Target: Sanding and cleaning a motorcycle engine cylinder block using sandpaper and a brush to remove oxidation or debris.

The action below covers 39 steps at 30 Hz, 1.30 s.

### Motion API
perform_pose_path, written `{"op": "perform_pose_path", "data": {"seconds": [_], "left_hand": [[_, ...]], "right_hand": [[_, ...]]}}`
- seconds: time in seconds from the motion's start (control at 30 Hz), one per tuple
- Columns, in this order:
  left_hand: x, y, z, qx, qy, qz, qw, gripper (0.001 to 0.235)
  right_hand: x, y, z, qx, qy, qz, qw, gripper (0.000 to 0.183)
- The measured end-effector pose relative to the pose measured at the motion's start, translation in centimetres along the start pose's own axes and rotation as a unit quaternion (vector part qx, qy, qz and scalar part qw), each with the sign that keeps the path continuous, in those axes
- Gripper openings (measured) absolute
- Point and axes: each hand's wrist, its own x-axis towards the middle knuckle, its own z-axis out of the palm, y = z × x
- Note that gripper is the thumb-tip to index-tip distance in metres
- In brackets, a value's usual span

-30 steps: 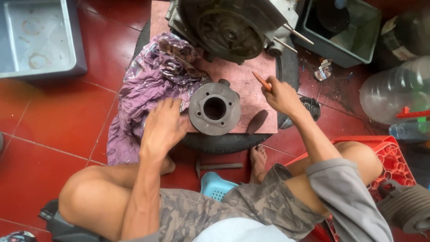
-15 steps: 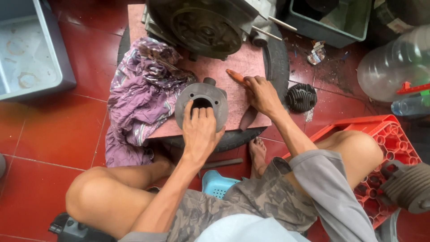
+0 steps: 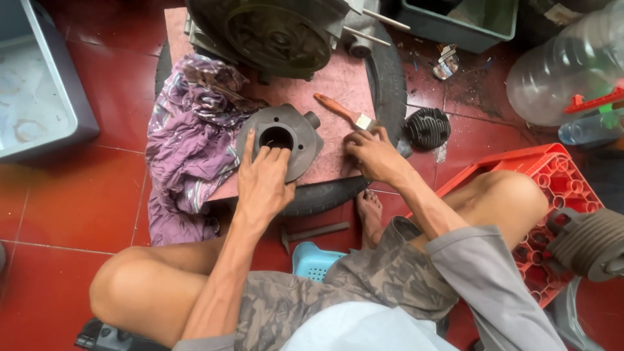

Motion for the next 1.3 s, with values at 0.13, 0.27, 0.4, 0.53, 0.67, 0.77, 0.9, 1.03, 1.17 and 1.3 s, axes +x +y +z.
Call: {"op": "perform_pose_path", "data": {"seconds": [0.13, 0.27, 0.4, 0.53, 0.67, 0.77, 0.9, 1.03, 1.17, 1.3], "left_hand": [[-0.5, -0.7, 1.2, -0.043, 0.034, 0.012, 0.998, 0.056], [-0.7, -0.6, 3.0, -0.089, 0.057, 0.011, 0.994, 0.052], [-0.7, 0.3, 2.1, -0.118, 0.062, -0.002, 0.991, 0.051], [-0.7, 0.8, 1.7, -0.123, 0.072, 0.003, 0.99, 0.048], [-0.3, 1.2, 0.9, -0.106, 0.056, 0.006, 0.993, 0.049], [-0.1, 1.2, 0.4, -0.082, 0.043, 0.012, 0.996, 0.051], [0.0, 1.2, 0.5, -0.043, 0.035, 0.03, 0.998, 0.056], [0.0, 1.2, -0.3, -0.048, 0.034, 0.032, 0.998, 0.06], [-0.2, 1.4, -0.5, -0.071, 0.026, 0.022, 0.997, 0.065], [-0.2, 1.7, -0.1, -0.065, 0.018, 0.014, 0.998, 0.065]], "right_hand": [[-0.3, 0.1, -3.8, 0.064, 0.007, 0.025, 0.998, 0.031], [-1.3, -1.1, -9.7, 0.45, 0.006, 0.094, 0.888, 0.027], [-0.7, -0.7, -9.6, 0.674, 0.001, 0.023, 0.739, 0.036], [0.3, -1.2, -10.3, 0.672, -0.023, 0.009, 0.741, 0.023], [1.0, -2.1, -9.0, 0.659, 0.035, 0.044, 0.75, 0.029], [1.4, -3.7, -9.0, 0.578, 0.101, 0.079, 0.806, 0.028], [1.6, -6.7, -9.7, 0.527, 0.151, 0.041, 0.836, 0.032], [1.5, -7.3, -8.4, 0.457, 0.196, -0.002, 0.867, 0.036], [2.3, -5.8, -7.3, 0.45, 0.264, 0.048, 0.852, 0.031], [3.0, -5.9, -7.6, 0.536, 0.267, 0.132, 0.79, 0.025]]}}
